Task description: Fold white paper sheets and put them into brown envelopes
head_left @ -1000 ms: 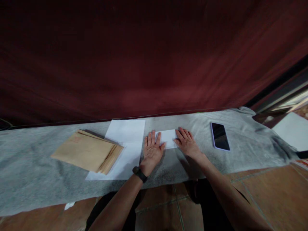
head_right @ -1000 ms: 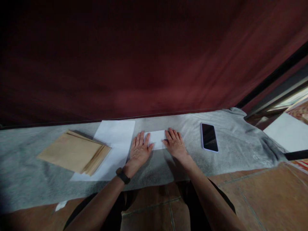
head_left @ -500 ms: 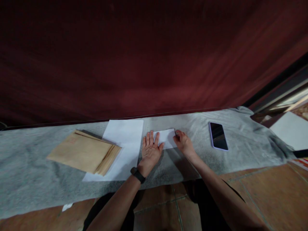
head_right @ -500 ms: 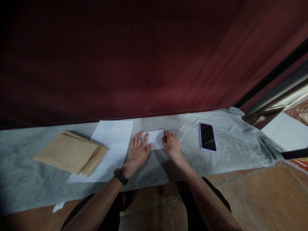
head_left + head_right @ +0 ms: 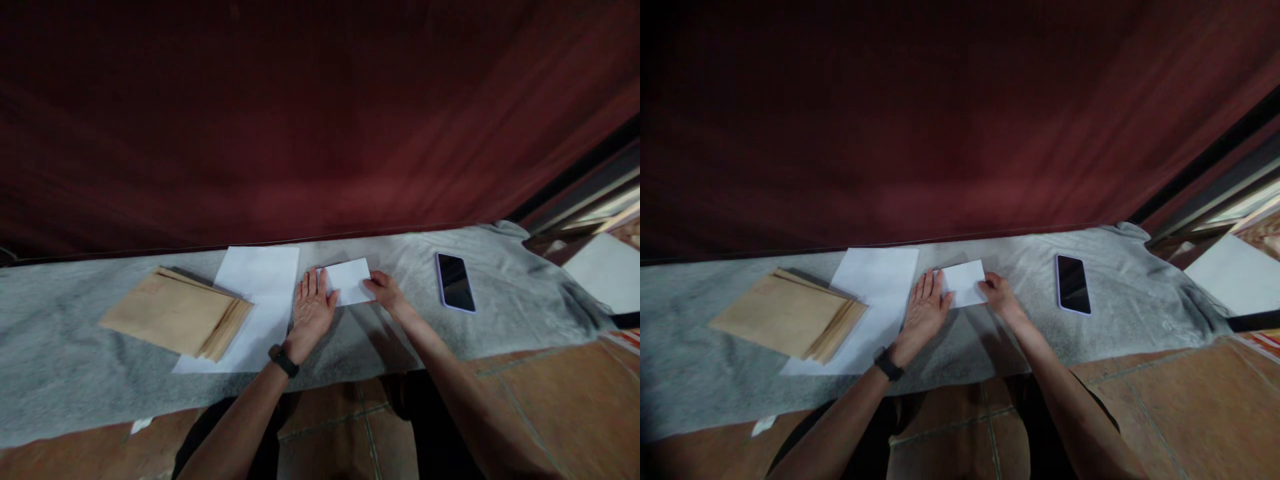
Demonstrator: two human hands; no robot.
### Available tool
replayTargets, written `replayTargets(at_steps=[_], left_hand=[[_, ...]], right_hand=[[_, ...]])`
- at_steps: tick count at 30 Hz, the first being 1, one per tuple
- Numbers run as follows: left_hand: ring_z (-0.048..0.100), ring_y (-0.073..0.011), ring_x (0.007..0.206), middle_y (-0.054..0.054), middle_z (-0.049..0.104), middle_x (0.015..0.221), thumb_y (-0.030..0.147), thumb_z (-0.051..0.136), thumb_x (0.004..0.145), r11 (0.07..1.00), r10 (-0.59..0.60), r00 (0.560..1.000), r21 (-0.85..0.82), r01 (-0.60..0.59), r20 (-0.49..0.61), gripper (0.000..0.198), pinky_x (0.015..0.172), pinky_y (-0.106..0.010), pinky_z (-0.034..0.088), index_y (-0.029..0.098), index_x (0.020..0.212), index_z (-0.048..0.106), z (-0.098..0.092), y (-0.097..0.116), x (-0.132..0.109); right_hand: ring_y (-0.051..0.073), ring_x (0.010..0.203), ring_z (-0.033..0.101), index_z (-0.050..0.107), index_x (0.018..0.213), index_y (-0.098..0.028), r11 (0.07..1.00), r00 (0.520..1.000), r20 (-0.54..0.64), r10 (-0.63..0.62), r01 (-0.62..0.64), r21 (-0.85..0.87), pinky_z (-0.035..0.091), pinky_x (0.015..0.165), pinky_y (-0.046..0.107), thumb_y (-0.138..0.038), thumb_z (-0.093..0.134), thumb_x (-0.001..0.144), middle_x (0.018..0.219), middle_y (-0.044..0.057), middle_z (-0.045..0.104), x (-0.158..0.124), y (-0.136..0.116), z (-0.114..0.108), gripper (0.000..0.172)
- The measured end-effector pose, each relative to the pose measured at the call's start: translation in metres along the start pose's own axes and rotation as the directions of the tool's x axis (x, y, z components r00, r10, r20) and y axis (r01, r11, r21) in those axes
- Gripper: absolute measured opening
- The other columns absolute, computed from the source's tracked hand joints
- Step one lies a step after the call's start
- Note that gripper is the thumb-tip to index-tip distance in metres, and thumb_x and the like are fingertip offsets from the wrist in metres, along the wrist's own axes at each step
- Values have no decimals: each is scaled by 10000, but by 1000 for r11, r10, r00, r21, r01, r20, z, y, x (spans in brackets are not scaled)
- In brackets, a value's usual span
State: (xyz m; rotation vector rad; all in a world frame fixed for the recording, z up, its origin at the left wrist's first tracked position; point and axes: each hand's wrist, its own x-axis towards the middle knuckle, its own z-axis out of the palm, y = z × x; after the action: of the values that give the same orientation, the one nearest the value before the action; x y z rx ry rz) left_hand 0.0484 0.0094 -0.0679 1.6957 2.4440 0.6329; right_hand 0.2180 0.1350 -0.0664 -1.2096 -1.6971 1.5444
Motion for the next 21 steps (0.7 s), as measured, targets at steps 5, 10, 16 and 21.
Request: replayTargets(at_steps=[5,10,16,21], left_hand=[[554,-284,1320,-200,541,1469,322,567,947,829,-141,989,-552,94,-43,808,1082,-438,461,132,1614,152,-5,-9,19],[663,-172,718,-47,717,925,278,722,813,356,-347,914,-872,335,210,927,638,-270,527,169,1594,233,-6,-15,26],[580,-119,596,47,642,741,240,747,731,256,-338,922,-924,283,189,901,564,-216,445,189,1542,357,-15,-11,23],[631,-145,651,19,704,787,271,724,730,198,-264,940,-942,271,215,688,616,-241,488,177,1387,541,-18,-7,26]], right_hand=[[156,633,578,620,783,-212,990,999,8,43,-44,135,486,554,259,-476,684,674,706,-11,636,-7,-8,-7,293],[153,628,584,621,794,-213,971,996,26,84,-88,223,489,572,263,-493,750,643,710,-14,657,-11,-12,-7,343],[168,681,640,687,849,-198,939,993,78,87,-108,327,507,641,275,-486,803,633,783,13,732,-17,-20,-4,378],[199,718,681,735,852,-177,927,987,113,110,-143,348,530,699,308,-517,830,622,794,52,761,-20,-25,-4,421]])
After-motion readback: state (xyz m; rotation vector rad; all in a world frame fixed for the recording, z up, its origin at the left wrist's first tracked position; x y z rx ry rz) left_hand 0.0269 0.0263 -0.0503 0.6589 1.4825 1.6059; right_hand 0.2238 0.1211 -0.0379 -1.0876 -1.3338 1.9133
